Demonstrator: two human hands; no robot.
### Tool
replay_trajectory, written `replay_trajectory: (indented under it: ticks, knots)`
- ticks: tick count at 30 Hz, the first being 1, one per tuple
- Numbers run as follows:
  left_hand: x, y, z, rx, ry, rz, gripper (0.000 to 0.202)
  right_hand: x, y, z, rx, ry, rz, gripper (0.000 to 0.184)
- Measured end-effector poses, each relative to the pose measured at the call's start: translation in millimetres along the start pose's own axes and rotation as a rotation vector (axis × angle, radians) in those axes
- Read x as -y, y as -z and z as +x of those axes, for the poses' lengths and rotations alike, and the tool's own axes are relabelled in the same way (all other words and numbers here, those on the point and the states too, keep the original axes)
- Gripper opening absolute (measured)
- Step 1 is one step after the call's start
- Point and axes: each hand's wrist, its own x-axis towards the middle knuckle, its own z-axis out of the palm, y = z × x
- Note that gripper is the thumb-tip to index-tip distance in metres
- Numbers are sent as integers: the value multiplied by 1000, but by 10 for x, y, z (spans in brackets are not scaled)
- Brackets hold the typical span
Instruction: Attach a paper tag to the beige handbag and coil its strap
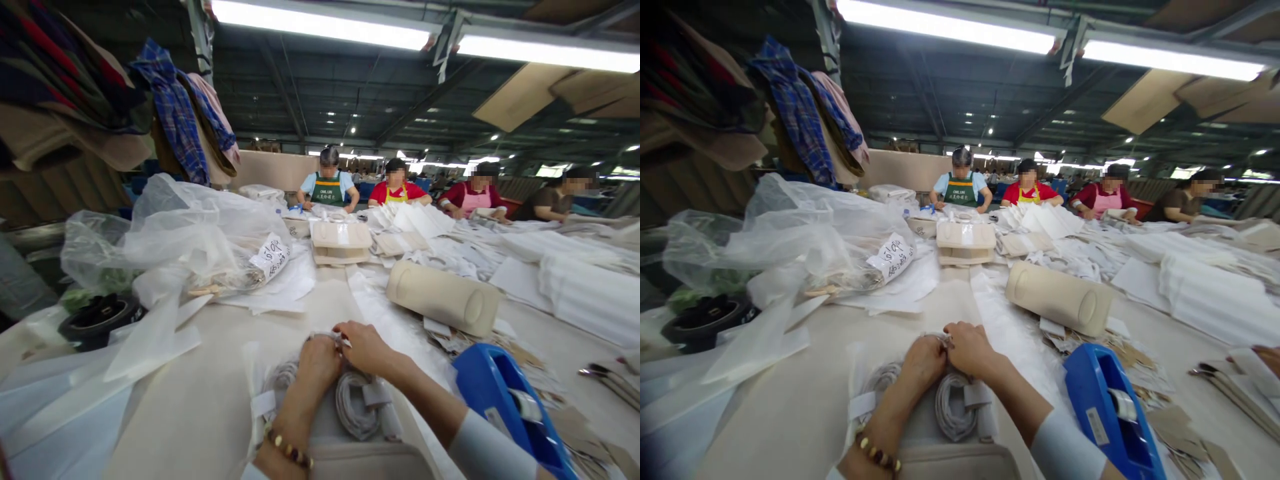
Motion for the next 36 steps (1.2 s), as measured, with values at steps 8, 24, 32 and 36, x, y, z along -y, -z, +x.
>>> replay_trajectory:
  ticks: [8, 24, 32, 36]
  knots:
    - [-54, 393, -143, 32, -109, 44, 15, 79, -132, -174, -161, -72, 28, 29]
    - [-84, 290, -1094, -185, -233, 168, 18, 157, -132, -300, -142, 29, 94, 25]
    - [-67, -176, -1262, -342, -316, 364, 28, 198, -247, -357, -188, 176, 183, 24]
    - [-10, -299, -1194, -485, -311, 388, 21, 218, -275, -327, -202, 203, 289, 23]
